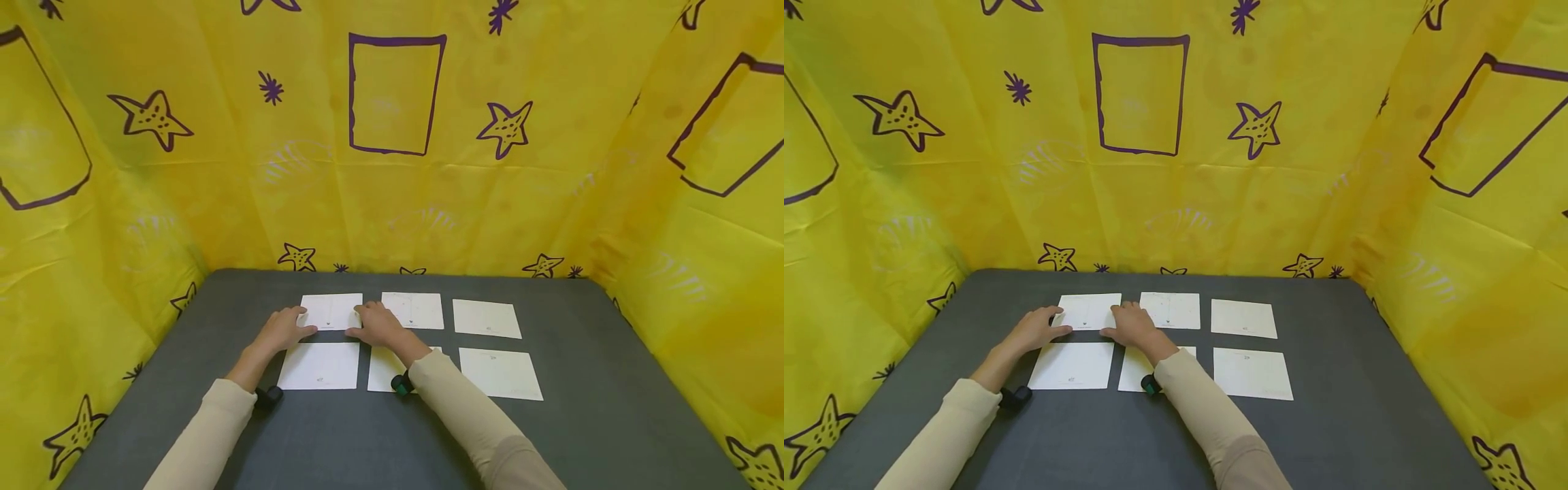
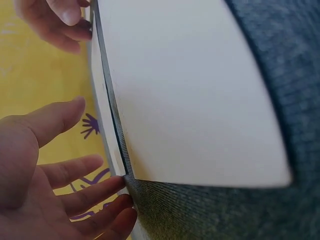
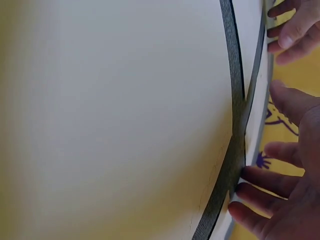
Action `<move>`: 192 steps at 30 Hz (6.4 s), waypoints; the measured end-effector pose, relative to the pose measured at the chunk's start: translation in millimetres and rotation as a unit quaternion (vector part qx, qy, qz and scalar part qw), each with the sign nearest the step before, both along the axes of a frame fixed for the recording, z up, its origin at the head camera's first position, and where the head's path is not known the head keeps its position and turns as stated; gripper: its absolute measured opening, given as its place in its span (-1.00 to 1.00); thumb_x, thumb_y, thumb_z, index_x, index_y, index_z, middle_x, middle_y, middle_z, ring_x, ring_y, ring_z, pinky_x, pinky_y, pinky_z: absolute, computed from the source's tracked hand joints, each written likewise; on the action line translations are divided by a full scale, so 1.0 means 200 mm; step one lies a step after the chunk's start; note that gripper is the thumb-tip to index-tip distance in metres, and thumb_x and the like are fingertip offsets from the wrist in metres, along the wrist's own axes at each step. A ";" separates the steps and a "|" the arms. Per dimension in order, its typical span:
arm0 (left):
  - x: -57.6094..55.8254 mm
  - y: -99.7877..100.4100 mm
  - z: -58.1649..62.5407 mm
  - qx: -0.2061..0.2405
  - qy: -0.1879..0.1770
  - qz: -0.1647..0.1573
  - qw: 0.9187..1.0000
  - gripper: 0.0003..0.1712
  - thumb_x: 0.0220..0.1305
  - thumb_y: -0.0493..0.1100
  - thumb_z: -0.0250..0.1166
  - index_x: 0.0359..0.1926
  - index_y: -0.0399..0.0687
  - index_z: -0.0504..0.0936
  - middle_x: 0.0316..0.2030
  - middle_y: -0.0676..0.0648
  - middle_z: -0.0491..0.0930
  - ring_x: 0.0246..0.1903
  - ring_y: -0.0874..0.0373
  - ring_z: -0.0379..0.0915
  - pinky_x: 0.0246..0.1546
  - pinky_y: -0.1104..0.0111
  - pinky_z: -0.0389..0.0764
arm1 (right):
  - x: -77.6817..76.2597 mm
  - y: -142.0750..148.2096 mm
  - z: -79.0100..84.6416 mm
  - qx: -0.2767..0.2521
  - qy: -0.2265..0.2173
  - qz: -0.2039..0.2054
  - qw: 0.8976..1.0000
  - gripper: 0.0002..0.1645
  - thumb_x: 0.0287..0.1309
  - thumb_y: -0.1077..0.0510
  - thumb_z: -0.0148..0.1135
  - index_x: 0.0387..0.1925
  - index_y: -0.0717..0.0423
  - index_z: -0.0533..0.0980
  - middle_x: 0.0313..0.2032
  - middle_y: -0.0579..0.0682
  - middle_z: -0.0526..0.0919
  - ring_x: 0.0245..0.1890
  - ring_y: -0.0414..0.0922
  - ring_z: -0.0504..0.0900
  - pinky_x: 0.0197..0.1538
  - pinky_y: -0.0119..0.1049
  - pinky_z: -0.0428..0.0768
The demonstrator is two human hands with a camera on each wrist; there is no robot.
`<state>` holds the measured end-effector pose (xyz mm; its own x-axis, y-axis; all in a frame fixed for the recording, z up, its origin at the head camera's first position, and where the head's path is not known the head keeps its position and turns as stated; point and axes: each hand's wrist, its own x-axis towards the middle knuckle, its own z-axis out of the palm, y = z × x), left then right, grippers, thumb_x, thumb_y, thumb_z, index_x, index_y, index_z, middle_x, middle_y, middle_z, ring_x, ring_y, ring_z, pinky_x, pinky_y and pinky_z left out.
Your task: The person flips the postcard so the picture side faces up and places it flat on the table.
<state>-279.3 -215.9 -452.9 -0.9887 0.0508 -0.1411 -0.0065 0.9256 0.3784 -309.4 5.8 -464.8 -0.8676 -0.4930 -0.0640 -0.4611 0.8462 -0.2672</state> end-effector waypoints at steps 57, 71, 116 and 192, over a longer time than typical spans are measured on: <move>-0.03 -0.13 -0.04 0.237 -0.009 0.054 0.970 -0.57 0.22 -0.47 0.10 0.14 -0.44 0.53 0.06 -0.43 0.53 0.02 -0.21 0.43 0.11 0.01 0.52 | -0.03 0.05 -0.05 -0.179 0.041 -0.023 0.983 -0.59 0.13 0.40 0.14 0.03 0.21 0.62 -0.01 0.16 0.63 0.06 0.09 0.57 0.16 -0.10 0.53; -0.03 -0.15 -0.07 0.288 0.020 0.064 0.955 -0.63 0.35 -0.34 0.11 0.14 -0.34 0.57 0.16 -0.38 0.52 0.14 -0.19 0.43 0.18 0.03 0.47 | -0.05 0.11 -0.05 -0.280 0.021 -0.056 0.958 -0.79 0.14 0.31 0.27 -0.19 0.19 0.71 -0.18 0.10 0.74 -0.12 0.02 0.68 -0.01 -0.17 0.61; -0.04 -0.10 -0.02 0.360 0.125 0.175 0.908 -0.56 0.33 -0.01 0.25 0.08 -0.22 0.63 0.08 -0.26 0.60 -0.05 0.10 0.43 -0.16 0.49 0.42 | -0.06 0.08 0.01 -0.503 -0.125 -0.202 0.831 -0.83 0.15 0.22 0.32 -0.23 0.20 0.70 -0.29 0.09 0.73 -0.44 -0.18 0.47 -0.38 -0.42 0.46; -0.19 -0.06 -0.09 0.240 0.019 0.178 0.954 -0.66 0.30 -0.28 0.16 0.05 -0.37 0.60 0.09 -0.39 0.55 0.06 -0.21 0.45 0.14 0.00 0.45 | -0.13 -0.01 -0.03 -0.330 -0.087 -0.275 0.899 -0.88 0.02 0.21 0.34 -0.46 0.21 0.72 -0.42 0.06 0.76 -0.39 -0.09 0.62 -0.32 -0.33 0.52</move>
<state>-316.6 -228.6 -470.1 -0.9594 -0.2398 -0.1488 -0.2655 0.5880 0.7640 -334.5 3.2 -470.7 -0.9969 0.0261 -0.0735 0.0754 0.5646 -0.8219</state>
